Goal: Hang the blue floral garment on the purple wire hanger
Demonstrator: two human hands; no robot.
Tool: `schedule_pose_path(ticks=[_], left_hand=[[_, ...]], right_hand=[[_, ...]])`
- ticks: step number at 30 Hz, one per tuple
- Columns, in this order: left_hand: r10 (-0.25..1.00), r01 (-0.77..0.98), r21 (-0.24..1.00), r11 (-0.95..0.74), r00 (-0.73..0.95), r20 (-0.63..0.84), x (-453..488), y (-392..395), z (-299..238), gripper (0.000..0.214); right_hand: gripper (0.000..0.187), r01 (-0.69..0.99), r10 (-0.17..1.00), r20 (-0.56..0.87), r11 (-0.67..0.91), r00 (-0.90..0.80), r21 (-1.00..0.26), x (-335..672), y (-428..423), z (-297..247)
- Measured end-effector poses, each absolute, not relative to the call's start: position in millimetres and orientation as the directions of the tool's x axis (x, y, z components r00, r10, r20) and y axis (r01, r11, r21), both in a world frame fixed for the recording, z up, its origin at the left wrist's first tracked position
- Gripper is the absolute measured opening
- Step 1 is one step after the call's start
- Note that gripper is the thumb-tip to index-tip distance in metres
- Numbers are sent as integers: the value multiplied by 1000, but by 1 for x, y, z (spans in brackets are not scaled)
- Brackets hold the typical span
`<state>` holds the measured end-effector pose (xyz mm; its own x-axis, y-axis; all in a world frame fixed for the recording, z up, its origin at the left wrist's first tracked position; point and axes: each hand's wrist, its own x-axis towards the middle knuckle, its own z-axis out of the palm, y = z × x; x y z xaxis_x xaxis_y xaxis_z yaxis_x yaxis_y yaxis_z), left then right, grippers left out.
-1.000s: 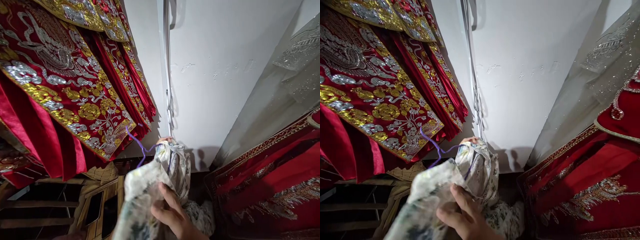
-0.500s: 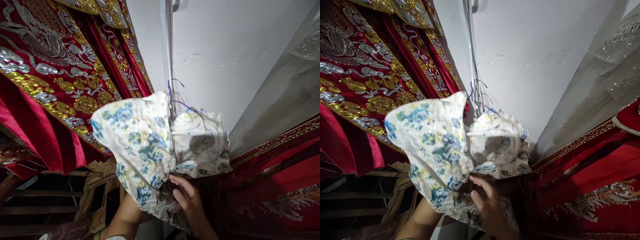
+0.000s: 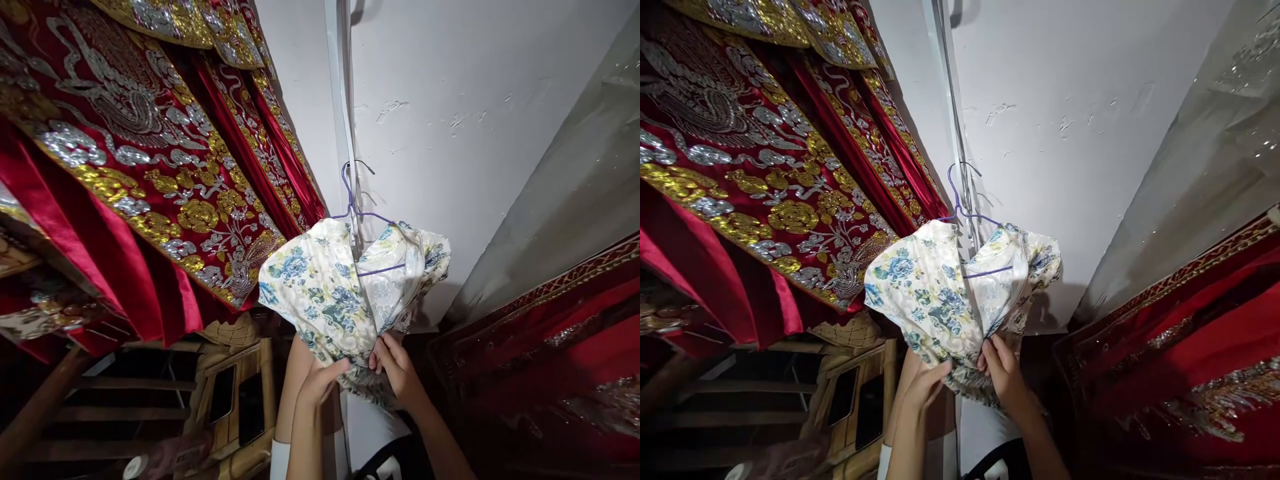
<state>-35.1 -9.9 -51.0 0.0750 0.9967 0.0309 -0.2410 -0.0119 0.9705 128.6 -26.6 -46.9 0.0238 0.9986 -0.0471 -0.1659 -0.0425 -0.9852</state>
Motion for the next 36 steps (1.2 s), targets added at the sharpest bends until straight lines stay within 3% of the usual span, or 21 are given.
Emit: schedule_pose_path(ticks=[3,6,9,11,13,15,17,19,24,31,36], left_hand=[[998,-253,965,63,41,-55,-49,-8,-46,76],[974,-238,971,-15,-222,-39,-50,2,-60,64],[810,-100,983,-157,-582,70,-43,12,-83,48],[702,17,966,-259,-683,201,-32,13,-94,42],[681,129,926,-354,-644,350,-16,8,-97,38],[761,214,887,-409,-456,461,1,0,-94,32],[863,229,878,-421,-197,465,15,-7,-88,24],[908,215,893,-395,-55,415,20,-12,-84,15],[895,244,891,-383,-142,423,15,-13,-85,20],[894,266,877,-400,-95,437,26,-9,-92,26],[935,197,922,-334,-51,350,36,-9,-106,32]], right_hand=[[58,-213,999,-45,-42,9,-976,114,-24,-40],[58,-234,994,-56,-33,94,-972,111,-22,-36],[57,-202,978,-70,-30,194,-979,121,-19,-36],[53,-159,971,-64,-27,232,-987,129,-18,-37],[48,-125,970,-49,-19,238,-992,133,-17,-39],[43,-118,976,-45,-20,213,-993,130,-18,-41],[39,-123,984,-50,-29,170,-992,124,-19,-44],[38,-132,992,-73,-59,108,-990,118,-22,-47],[39,-128,996,-85,-89,-35,-988,115,-18,-37],[32,57,984,158,153,85,-987,135,47,78],[30,-71,948,289,300,135,-951,132,78,139]])
